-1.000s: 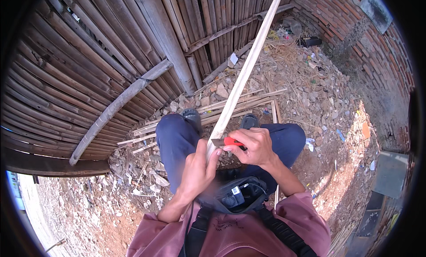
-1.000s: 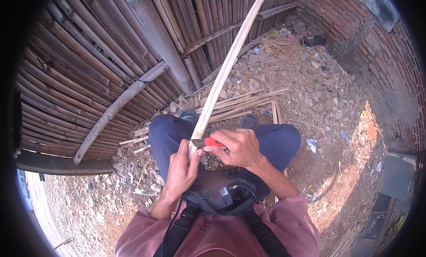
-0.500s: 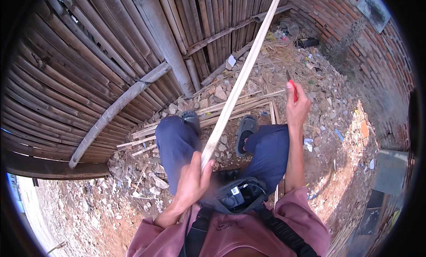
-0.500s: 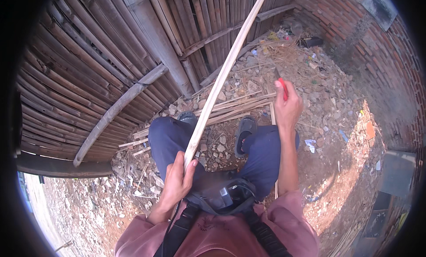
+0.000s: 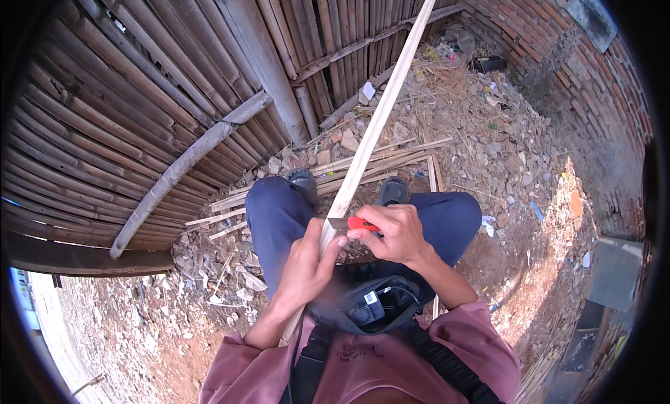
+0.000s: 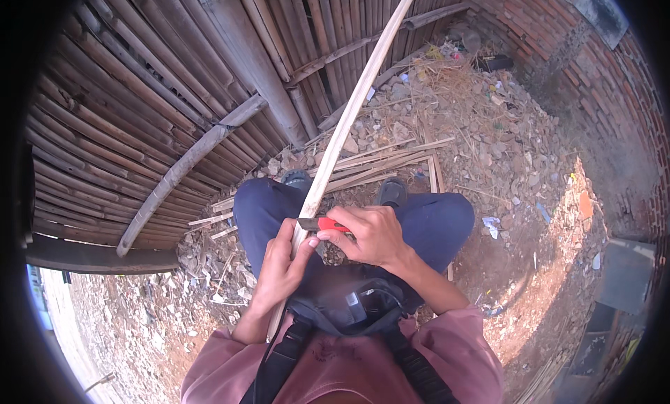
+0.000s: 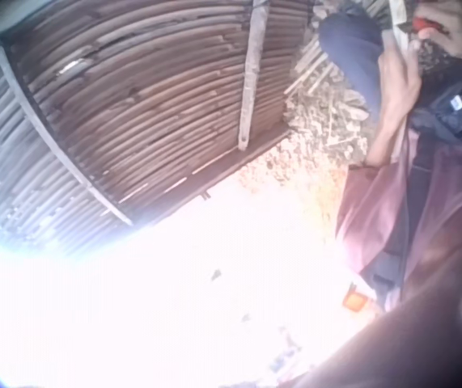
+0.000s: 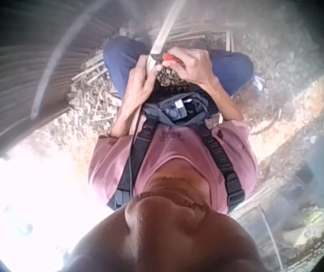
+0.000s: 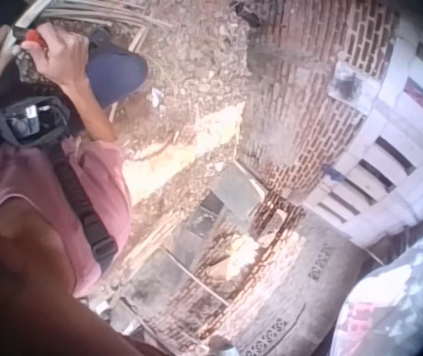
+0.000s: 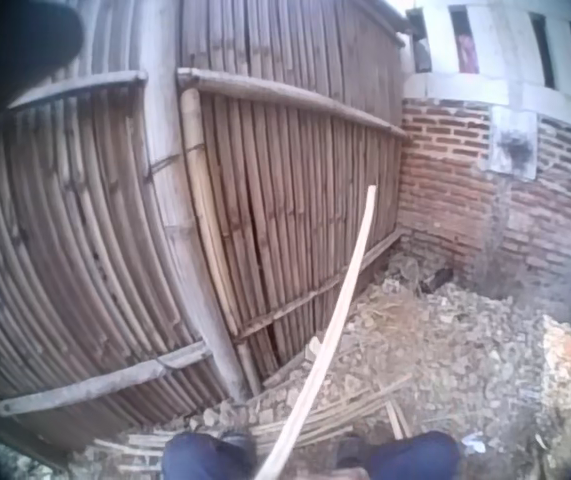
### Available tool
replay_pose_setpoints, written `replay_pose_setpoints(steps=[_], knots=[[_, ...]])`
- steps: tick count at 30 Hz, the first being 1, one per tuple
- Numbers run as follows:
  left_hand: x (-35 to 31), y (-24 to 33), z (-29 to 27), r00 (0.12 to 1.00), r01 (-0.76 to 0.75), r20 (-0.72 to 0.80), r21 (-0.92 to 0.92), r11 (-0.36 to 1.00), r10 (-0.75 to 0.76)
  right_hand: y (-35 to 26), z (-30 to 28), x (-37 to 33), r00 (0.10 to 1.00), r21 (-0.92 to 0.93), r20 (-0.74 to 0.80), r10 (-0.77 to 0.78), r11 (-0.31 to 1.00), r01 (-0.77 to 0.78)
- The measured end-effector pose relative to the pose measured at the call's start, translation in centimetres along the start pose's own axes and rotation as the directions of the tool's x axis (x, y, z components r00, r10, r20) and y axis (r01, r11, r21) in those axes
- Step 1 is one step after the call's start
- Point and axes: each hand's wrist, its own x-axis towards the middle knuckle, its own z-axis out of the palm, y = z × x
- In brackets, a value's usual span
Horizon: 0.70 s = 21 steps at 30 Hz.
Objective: The person uses a red utility knife to shave and smooth the end of a long, thin bamboo stick while sitting on the ground outdoors.
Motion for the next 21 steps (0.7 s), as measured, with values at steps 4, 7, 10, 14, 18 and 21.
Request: replay_pose_setpoints(steps=[4, 7, 10, 14, 18, 21], knots=[[-0.2, -0.3, 0.3, 0.999, -0.039, -0.022, 0.046, 0.998, 0.040, 0.1, 0.0, -0.1, 1.000, -0.084, -0.023, 0.005, 0.996, -0.007], [0.0, -0.3, 0.4, 0.999, -0.017, -0.036, 0.076, 0.997, 0.020, 0.8, 0.1, 0.3, 0.997, -0.198, -0.061, -0.042, 0.980, 0.029], [0.0, -0.1, 0.4, 0.998, -0.025, -0.047, 0.110, 0.994, 0.030, 1.1, 0.0, 0.7, 0.991, -0.247, -0.108, -0.081, 0.968, 0.052], [0.4, 0.5, 0.1, 0.999, -0.007, -0.039, 0.132, 0.991, 0.012, 1.0, -0.2, 1.1, 0.987, -0.285, -0.135, -0.088, 0.957, 0.046], [0.5, 0.4, 0.0, 0.999, -0.002, -0.046, 0.154, 0.988, 0.009, 0.7, -0.7, 1.6, 0.986, -0.315, -0.146, -0.080, 0.948, 0.030], [-0.1, 0.9, -0.8, 0.997, 0.068, -0.035, 0.176, 0.982, -0.063, 0.7, -0.3, 1.9, 0.965, -0.293, -0.261, 0.030, 0.950, -0.109]])
